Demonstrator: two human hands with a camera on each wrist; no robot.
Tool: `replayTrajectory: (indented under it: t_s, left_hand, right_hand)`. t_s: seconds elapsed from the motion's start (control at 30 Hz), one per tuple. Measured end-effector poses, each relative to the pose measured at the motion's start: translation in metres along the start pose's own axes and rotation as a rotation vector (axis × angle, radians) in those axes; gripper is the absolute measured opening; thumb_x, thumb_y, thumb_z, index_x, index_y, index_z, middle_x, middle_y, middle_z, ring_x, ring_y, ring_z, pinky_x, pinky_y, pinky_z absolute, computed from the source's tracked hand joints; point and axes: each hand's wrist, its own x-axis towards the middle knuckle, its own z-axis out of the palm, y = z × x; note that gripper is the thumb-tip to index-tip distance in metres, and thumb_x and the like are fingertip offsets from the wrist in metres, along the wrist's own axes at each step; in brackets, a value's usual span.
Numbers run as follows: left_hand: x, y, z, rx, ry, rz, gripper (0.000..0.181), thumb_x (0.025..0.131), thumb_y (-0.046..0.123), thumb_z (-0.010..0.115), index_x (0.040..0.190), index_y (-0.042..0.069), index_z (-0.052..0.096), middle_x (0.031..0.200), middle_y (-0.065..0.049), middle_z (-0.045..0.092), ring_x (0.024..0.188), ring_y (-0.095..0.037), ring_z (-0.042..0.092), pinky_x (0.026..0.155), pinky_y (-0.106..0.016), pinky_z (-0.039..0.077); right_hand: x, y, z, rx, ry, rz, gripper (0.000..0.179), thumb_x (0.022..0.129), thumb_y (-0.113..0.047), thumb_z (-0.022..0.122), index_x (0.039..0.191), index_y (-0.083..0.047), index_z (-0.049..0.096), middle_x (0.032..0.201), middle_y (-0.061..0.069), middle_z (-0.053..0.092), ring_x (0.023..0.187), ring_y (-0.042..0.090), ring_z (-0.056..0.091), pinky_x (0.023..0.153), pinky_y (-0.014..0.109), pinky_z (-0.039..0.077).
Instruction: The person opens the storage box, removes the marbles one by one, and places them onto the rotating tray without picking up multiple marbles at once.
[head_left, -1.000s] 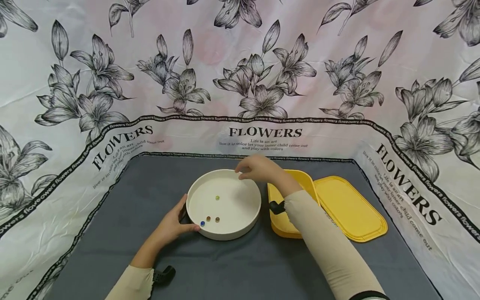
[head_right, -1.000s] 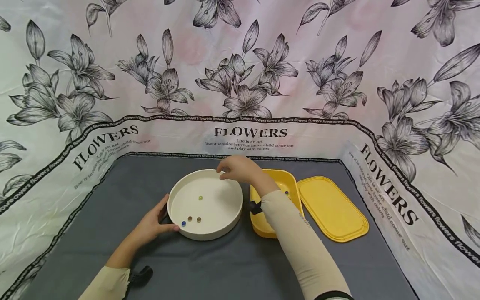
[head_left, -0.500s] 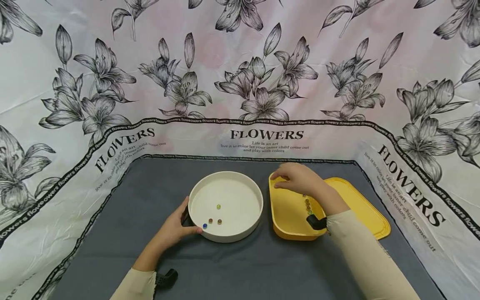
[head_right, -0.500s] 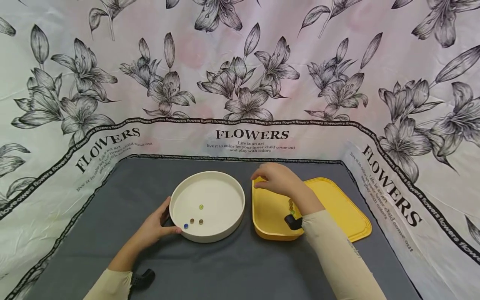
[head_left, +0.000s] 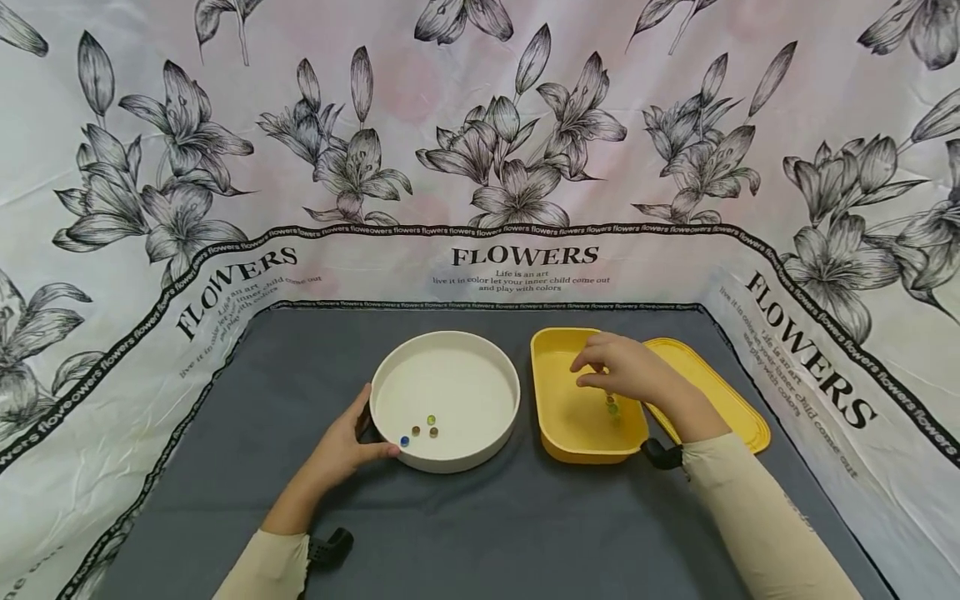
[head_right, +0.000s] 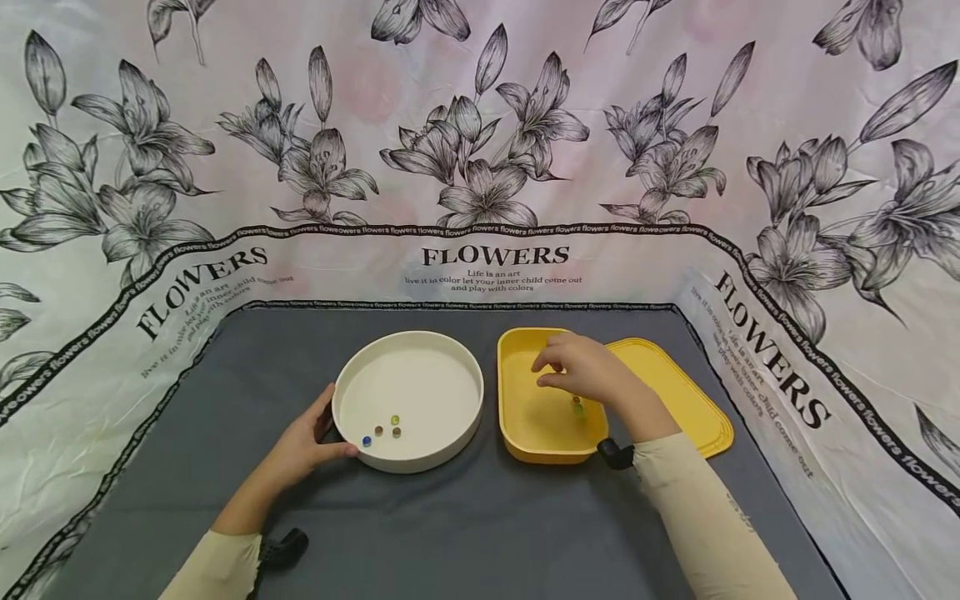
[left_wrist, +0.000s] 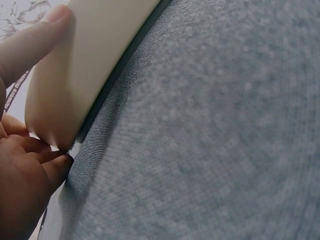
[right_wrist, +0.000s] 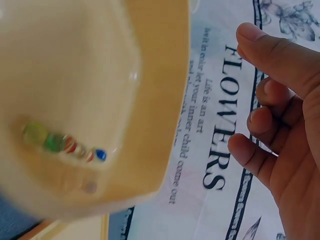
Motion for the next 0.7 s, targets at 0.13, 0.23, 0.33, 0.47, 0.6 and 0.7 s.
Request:
replayTrajectory:
  t_s: [0.13, 0.23, 0.33, 0.47, 0.6, 0.7]
  left_hand:
    - [0.0, 0.001, -0.001, 0.012, -0.002, -0.004, 0.13, 0.077, 0.035, 0.092, 0.165, 0.004, 0.002, 0.171, -0.017, 0.006, 0.155, -0.039, 0.02, 0.122, -0.054, 0.026]
    - [0.001, 0.001, -0.001, 0.019, -0.005, -0.001, 0.13, 0.077, 0.036, 0.092, 0.165, 0.004, 0.001, 0.171, -0.018, 0.005, 0.154, -0.039, 0.021, 0.122, -0.054, 0.027]
    - [0.002, 0.001, -0.001, 0.017, -0.005, -0.001, 0.13, 0.077, 0.036, 0.092, 0.165, 0.005, 0.001, 0.171, -0.017, 0.004, 0.154, -0.039, 0.021, 0.122, -0.054, 0.026]
    - [0.003, 0.002, -0.002, 0.012, 0.003, -0.001, 0.13, 0.077, 0.036, 0.092, 0.165, 0.005, 0.001, 0.171, -0.017, 0.005, 0.154, -0.039, 0.021, 0.122, -0.055, 0.026]
    - [0.002, 0.002, -0.001, 0.01, -0.008, -0.013, 0.13, 0.078, 0.035, 0.091, 0.165, 0.005, 0.001, 0.171, -0.017, 0.005, 0.154, -0.039, 0.02, 0.122, -0.054, 0.027]
    - [0.0, 0.002, -0.001, 0.017, -0.007, -0.022, 0.13, 0.077, 0.036, 0.092, 0.165, 0.005, 0.001, 0.171, -0.017, 0.005, 0.154, -0.039, 0.021, 0.122, -0.053, 0.028]
  right_hand:
    - [-0.009, 0.01, 0.002, 0.014, 0.015, -0.01, 0.018, 0.089, -0.02, 0.082, 0.106, -0.014, 0.08, 0.089, -0.01, 0.058, 0.082, 0.015, 0.056, 0.072, 0.03, 0.05]
    - [-0.015, 0.018, 0.004, -0.015, 0.012, -0.005, 0.019, 0.088, -0.022, 0.083, 0.105, -0.016, 0.081, 0.089, -0.011, 0.057, 0.084, 0.016, 0.056, 0.073, 0.03, 0.05]
    - [-0.019, 0.026, 0.006, -0.043, 0.0, 0.0, 0.019, 0.087, -0.022, 0.084, 0.104, -0.016, 0.082, 0.088, -0.007, 0.057, 0.084, 0.015, 0.053, 0.074, 0.031, 0.047]
    - [-0.022, 0.034, 0.004, -0.073, -0.004, -0.02, 0.018, 0.085, -0.02, 0.085, 0.103, -0.016, 0.082, 0.091, -0.002, 0.06, 0.085, 0.014, 0.051, 0.076, 0.033, 0.045]
    - [-0.028, 0.038, 0.007, -0.096, -0.02, -0.041, 0.018, 0.083, -0.02, 0.087, 0.1, -0.018, 0.082, 0.092, -0.002, 0.061, 0.084, 0.012, 0.049, 0.076, 0.032, 0.044]
    - [-0.031, 0.04, 0.011, -0.115, -0.025, -0.064, 0.017, 0.081, -0.021, 0.089, 0.097, -0.019, 0.083, 0.088, -0.002, 0.06, 0.079, 0.009, 0.045, 0.072, 0.028, 0.041]
